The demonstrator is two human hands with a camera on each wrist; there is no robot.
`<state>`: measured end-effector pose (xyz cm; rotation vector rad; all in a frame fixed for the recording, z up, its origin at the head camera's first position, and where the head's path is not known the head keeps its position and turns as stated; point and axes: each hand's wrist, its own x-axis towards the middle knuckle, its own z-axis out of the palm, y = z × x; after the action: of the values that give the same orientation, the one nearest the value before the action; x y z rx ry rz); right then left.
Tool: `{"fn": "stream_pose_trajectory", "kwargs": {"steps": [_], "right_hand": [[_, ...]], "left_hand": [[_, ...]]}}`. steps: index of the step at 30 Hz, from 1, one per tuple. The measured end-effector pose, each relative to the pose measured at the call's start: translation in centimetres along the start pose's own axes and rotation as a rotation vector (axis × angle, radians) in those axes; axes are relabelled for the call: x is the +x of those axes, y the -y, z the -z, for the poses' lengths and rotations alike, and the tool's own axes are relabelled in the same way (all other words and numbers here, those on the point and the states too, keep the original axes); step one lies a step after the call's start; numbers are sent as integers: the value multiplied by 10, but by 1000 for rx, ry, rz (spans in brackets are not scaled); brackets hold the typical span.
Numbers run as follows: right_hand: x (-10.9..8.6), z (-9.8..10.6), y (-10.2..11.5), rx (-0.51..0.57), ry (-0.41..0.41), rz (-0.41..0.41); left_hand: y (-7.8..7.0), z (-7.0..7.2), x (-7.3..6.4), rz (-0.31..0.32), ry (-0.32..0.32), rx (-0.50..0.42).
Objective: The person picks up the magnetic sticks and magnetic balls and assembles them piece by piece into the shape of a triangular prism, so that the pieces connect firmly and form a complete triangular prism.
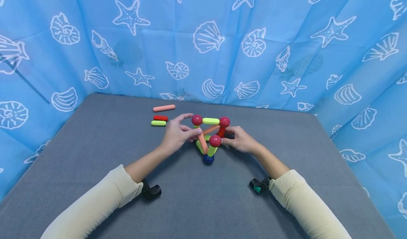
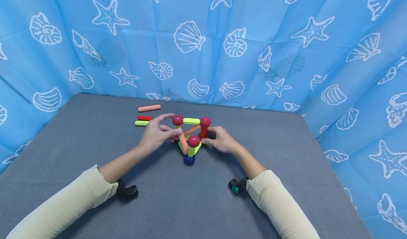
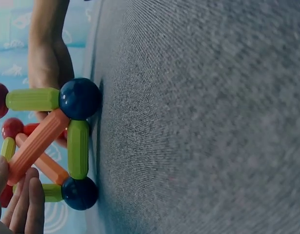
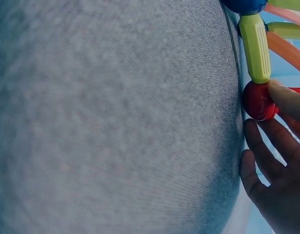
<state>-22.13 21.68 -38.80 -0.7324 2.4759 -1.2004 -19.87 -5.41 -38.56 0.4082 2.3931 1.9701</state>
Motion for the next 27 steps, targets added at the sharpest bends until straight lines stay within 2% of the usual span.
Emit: {"fn": "stream_pose_trajectory", "kwargs": {"steps": [6,12,16,22,27], "right_hand": [[-1,-1,1,0,-2,13],[-1,-1,1,2,-1,14],[0,-1,-1,5,2,14],[-2,-1,1,16,-4,18],[-3,-1,2,25,-4,15]], "left_hand": [[1,1,1,-48,12,40],[2,7,2,-101,91,56],[1,10,3,-142,135,104],[0,9,3,-195,121,218],[1,9,2,-209,114,256]]}}
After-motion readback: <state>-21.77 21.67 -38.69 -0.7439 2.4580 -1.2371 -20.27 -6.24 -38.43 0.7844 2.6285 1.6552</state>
